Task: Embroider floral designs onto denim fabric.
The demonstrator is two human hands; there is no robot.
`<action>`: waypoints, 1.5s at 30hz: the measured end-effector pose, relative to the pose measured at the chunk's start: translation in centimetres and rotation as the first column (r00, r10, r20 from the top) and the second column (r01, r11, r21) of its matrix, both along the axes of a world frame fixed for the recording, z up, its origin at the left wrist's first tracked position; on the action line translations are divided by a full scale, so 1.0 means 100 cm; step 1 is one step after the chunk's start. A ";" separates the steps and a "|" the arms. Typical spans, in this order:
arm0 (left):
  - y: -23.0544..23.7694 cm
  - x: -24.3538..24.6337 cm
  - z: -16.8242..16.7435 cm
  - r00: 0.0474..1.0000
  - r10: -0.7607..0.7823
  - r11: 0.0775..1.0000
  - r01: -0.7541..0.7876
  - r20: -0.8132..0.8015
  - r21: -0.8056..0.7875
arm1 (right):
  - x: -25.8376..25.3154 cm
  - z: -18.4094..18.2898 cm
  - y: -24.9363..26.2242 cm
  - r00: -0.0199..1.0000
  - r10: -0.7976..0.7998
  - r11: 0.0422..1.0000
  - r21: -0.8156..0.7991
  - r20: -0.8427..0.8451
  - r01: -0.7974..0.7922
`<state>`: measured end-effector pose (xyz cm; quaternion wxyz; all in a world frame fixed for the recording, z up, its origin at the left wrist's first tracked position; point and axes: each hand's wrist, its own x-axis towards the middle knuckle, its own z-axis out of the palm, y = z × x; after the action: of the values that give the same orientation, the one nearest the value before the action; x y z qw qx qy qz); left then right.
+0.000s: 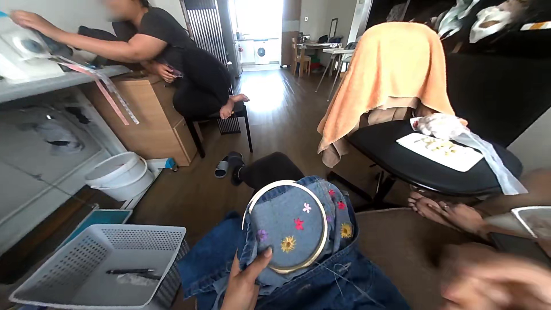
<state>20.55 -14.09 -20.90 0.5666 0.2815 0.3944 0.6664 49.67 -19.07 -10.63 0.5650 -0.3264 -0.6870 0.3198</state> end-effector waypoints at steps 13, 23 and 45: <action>-0.002 -0.005 -0.007 1.000 0.002 0.999 -0.002 0.017 0.035 | -0.119 -0.093 0.091 0.875 -0.316 0.892 0.429 0.366 0.142; -0.001 -0.002 -0.006 1.000 -0.006 0.999 0.005 0.012 0.034 | -0.112 -0.096 0.094 0.880 -0.273 0.909 0.403 0.389 0.104; -0.003 -0.003 -0.004 0.999 -0.033 0.999 0.034 -0.016 0.033 | -0.117 -0.091 0.099 0.875 -0.268 0.936 0.323 0.404 0.138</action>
<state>20.25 -14.37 -21.34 0.5700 0.3025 0.3828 0.6611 37.98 -9.13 -19.69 0.4660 -0.3767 -0.7972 0.0734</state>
